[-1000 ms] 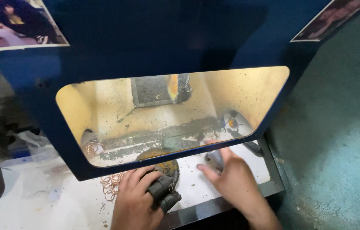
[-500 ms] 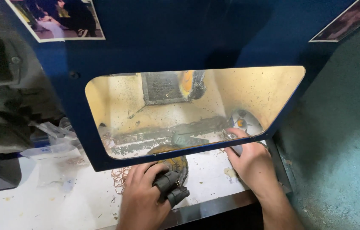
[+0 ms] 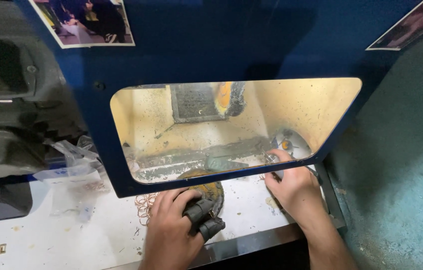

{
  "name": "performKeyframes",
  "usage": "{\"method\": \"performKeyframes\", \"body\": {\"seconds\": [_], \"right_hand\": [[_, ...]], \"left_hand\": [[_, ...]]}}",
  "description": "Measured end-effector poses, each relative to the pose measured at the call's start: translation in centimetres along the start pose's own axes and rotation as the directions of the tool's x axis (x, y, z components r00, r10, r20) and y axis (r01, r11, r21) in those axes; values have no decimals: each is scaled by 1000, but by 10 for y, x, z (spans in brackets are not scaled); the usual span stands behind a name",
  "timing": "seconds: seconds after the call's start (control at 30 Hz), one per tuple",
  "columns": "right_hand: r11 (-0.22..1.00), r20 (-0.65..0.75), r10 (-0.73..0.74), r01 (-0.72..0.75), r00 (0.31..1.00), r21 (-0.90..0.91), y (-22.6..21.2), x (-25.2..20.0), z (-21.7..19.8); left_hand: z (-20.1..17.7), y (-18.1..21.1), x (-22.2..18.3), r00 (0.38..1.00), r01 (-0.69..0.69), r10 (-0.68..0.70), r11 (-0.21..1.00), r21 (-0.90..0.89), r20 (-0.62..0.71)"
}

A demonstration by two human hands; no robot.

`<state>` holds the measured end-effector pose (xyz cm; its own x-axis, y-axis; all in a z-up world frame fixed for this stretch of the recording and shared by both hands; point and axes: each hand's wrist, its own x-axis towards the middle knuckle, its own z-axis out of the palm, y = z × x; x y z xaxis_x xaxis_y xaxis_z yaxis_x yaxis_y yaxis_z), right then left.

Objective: The person uses a handheld rotary tool with a polishing attachment to clean and shine small metal rings. They hold the rings against a wooden block for stability and rotate them to ensure even polishing.

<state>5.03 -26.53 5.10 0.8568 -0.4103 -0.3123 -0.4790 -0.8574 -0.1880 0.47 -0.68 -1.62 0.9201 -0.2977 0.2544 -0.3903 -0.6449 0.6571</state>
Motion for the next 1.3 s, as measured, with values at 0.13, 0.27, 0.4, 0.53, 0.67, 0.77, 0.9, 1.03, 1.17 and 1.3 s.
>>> {"method": "performKeyframes", "body": {"seconds": [0.13, 0.27, 0.4, 0.53, 0.67, 0.77, 0.9, 1.03, 1.17, 1.3], "right_hand": [[994, -130, -99, 104, 986, 28, 23, 7, 15], [946, -245, -269, 304, 931, 116, 33, 6, 16], [929, -260, -314, 352, 913, 114, 34, 5, 19], [935, -249, -273, 316, 929, 157, 35, 6, 18], [934, -223, -237, 285, 946, 215, 35, 1, 15], [972, -58, -117, 126, 991, 200, 20, -13, 10], [940, 161, -223, 167, 961, 299, -10, -36, 13], [936, 266, -278, 197, 923, 292, -41, -48, 12], [927, 267, -333, 262, 904, 269, -46, -47, 21], [934, 310, -312, 231, 898, 273, -50, -49, 17]], "left_hand": [[-3, 1, 1, 999, 44, -44, 999, -16, 2], [-5, 2, 2, 999, 18, -17, 1000, -15, 31], [-3, 1, 3, 999, -28, 27, 999, -32, -21], [-6, 2, 5, 999, -38, 38, 999, -33, -14], [-7, 3, 5, 997, -53, 51, 998, -28, -54], [-9, 4, 5, 994, -62, 60, 998, -21, -90], [-11, 5, 5, 996, -72, 72, 997, 9, -57], [-13, 7, 6, 994, -81, 81, 997, -2, -69], [-14, 7, 6, 987, -113, 111, 993, -15, -117], [-15, 6, 5, 988, -105, 100, 994, -38, -114]]}}
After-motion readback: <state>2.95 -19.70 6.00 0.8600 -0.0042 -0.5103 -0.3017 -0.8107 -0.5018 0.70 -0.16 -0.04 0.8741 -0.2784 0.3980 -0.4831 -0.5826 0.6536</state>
